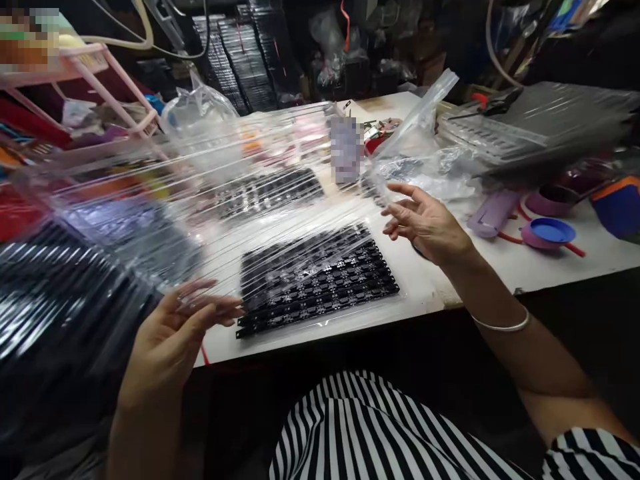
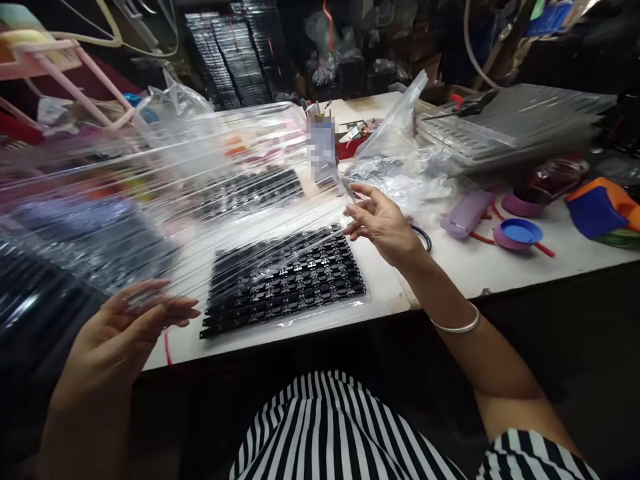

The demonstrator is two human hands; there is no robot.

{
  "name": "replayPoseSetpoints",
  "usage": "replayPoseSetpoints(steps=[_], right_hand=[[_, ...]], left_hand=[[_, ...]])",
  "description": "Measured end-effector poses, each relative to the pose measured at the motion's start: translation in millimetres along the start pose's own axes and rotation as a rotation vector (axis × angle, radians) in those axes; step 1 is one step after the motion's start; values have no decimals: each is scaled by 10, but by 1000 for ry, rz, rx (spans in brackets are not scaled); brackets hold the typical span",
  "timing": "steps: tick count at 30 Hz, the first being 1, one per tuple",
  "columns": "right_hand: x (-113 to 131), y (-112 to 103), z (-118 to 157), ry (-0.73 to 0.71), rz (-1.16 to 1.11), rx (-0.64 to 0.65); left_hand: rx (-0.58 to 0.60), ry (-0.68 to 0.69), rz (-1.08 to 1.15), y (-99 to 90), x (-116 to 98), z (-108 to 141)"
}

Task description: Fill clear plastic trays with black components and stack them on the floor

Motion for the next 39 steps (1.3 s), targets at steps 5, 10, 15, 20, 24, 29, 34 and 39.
replayPoseSetpoints(steps=[5,10,15,20,24,29,34,39], right_hand=[[-41,-6,112,107,-16,139],[-159,-59,273,210,4,216],[-560,-28,528,420,91,268],[-844,-150,660,468,210,187],[-940,-248,683,474,343,156],[-925,-276,696,403,557,156],[-843,-353,650,294,857,155],[-315,-200,271,-219,1250,-122]], left_hand=[[95,-5,56,20,-8,-4],[45,-20,121,-74,87,-63],[1,-47,-172,-246,378,-16],[61,-94,-617,-308,676,126],[129,-80,-749,-216,705,162],[222,-95,-943,-123,652,224],[254,-79,-1107,-177,577,196],[200,63,-1274,-38,438,-260]])
Point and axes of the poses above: each hand's wrist, its own z-axis away from the middle knuckle, its own y-axis out of the palm, x = y × z, the point moved 8 cm from there along -z, towards the middle knuckle, and after that the axes turned 7 degrees about y, right-handed, at the moved point
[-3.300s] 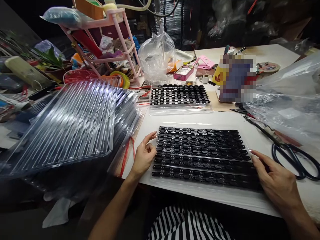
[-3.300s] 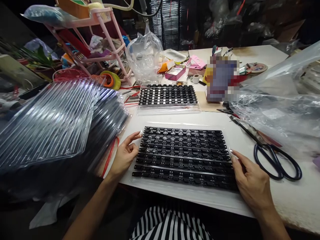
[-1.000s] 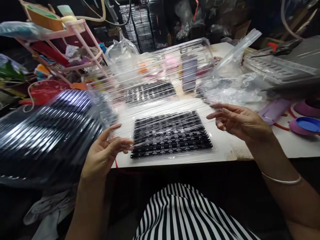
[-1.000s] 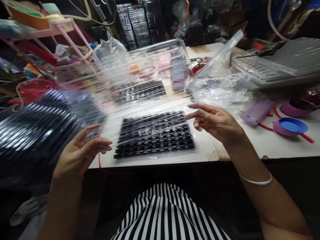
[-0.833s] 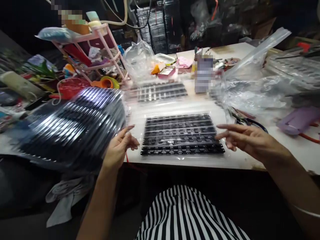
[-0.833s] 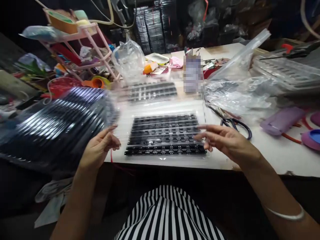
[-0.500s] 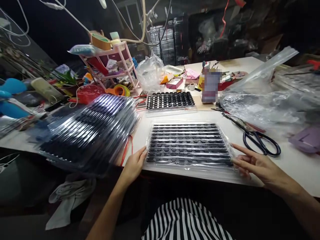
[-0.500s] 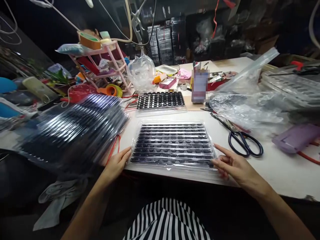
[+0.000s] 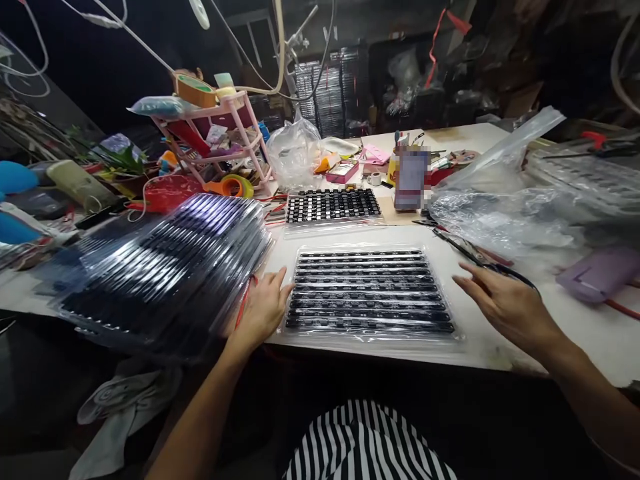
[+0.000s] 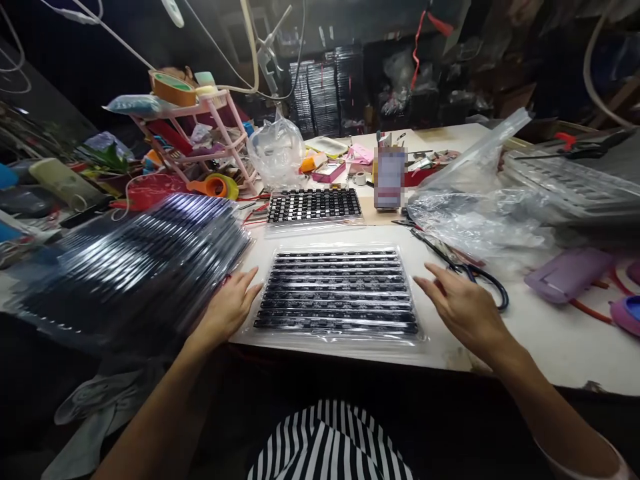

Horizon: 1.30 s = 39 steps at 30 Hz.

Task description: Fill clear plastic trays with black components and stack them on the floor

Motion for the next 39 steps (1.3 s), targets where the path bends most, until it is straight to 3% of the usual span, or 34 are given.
replayPoseSetpoints(steps=[2,5,8,10,16,22,25,31,39], right_hand=[[325,90,-154,-211,76,-40],[689,526,-258,-403,218,141],[819,922,-214,-455,266,358],[820,1028,-173,-445,266,410],[769,1031,-174,-426,284,429],[951,1092,-241,-488,250,464],[1036,1098,-252,-539,228,409],[1015,1086,-225,-553,222,304],[1021,1090,-230,-573,237,288]], left_hand=[[-7,81,-49,67,-174,-218],[40,179,-91,288,-414,-398],[86,214,-133,473,-496,-411],[95,222,-177,527,-492,-387],[37,228,-223,507,-496,-385],[110,277,-194,495,-501,-436],[148,317,-175,511,-521,-367],[-65,263,-130,416,-518,-194],[91,305,-147,489,-639,-183]])
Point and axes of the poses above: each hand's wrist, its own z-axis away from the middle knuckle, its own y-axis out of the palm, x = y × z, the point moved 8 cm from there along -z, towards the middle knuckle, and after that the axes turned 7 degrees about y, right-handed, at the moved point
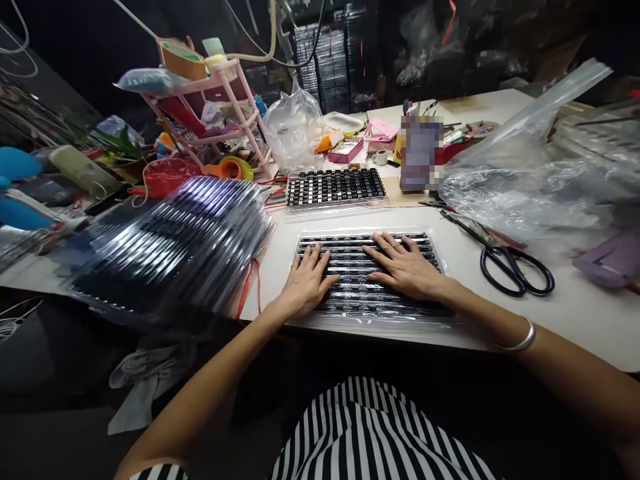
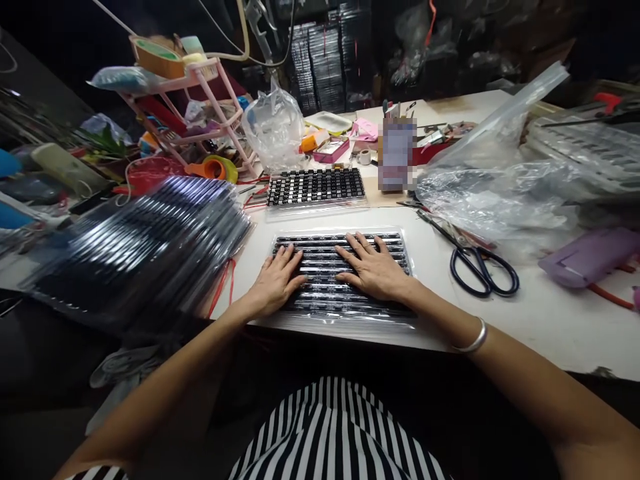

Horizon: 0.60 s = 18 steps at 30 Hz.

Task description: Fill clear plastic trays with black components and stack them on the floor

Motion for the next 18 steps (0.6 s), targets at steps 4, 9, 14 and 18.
replayPoseSetpoints(steps=[4,9,14,18], right_hand=[[25,-20,23,16,19,-22],[352,-3,182,-88,-20,40],[615,33,295,-136,13,55],[668,73,277,-101,52,62]], left_hand=[[-8,42,-53,15,-155,23],[17,55,-70,44,-169,13],[11,67,-63,59,-170,3],[12,73,-46,67,-192,1]])
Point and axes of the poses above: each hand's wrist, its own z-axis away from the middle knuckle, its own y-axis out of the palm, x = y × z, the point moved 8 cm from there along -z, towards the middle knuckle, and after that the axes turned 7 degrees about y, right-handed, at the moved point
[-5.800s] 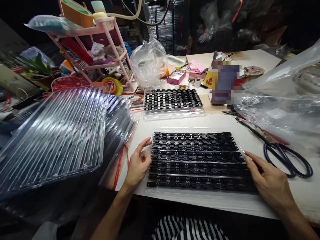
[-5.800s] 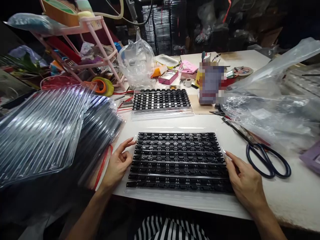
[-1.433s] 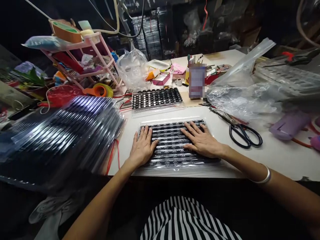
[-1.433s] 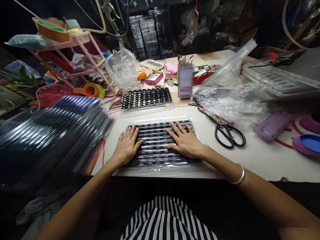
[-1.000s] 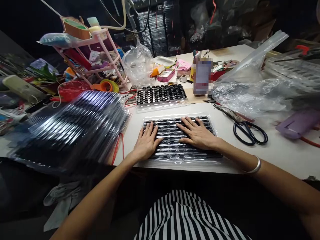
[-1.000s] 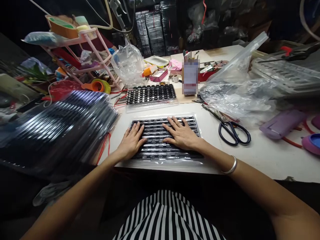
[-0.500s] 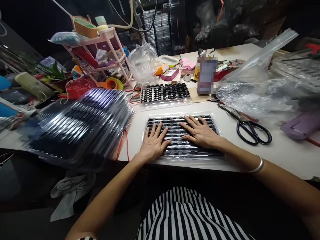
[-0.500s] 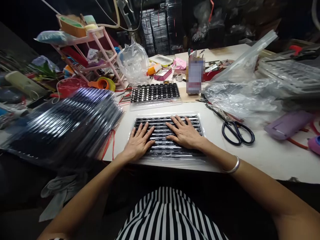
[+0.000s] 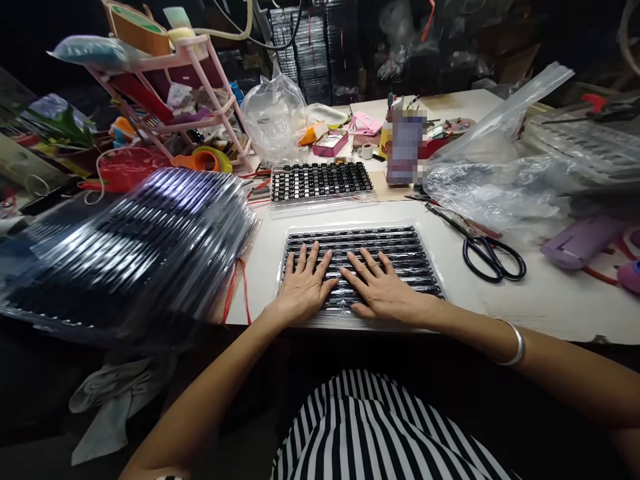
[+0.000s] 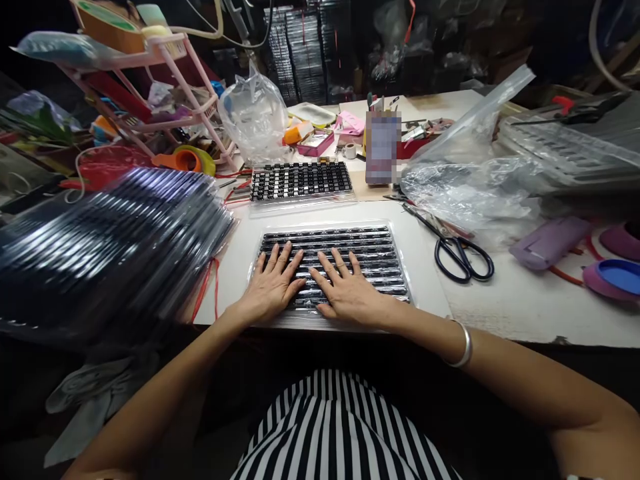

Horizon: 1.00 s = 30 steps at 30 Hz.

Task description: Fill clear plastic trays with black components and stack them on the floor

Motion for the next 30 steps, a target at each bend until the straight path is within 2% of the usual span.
replayPoseSetpoints(steps=[5,8,10,12,13,16,18,21,24,27,30], right_hand=[[98,25,1,-24,9,-2],[82,-31,6,-18,-26,-13],[41,-81,-19,-44,-100,55],[-41,-150,-75,-71,-214,146],[-119,-206,-121,-55,-257,150],[-462,-342,-281,103,-229,28],[-627,-287,-349,165,-153,16],[-747,-124,-382,155,-135,63],[-885,-103,-362,208,-121,-1],[-932,-93,-338,217,-94,-9],[-904,-108,-323,190,-93,-32]], left_hand=[[11,-4,34,-7,-20,-11],[-16,-34,67,-17,-24,-21],[-43,-51,57,-21,-28,-26],[-55,-48,31,-14,-41,-34],[-56,-44,18,-9,-46,-38],[-57,-42,1,-4,-44,-45],[-59,-45,-7,-16,-46,-43],[-45,-47,-12,-28,-68,-31],[-31,-50,-12,-46,-57,-32],[-10,-29,19,-63,38,-95],[-43,-38,42,-113,216,-216]])
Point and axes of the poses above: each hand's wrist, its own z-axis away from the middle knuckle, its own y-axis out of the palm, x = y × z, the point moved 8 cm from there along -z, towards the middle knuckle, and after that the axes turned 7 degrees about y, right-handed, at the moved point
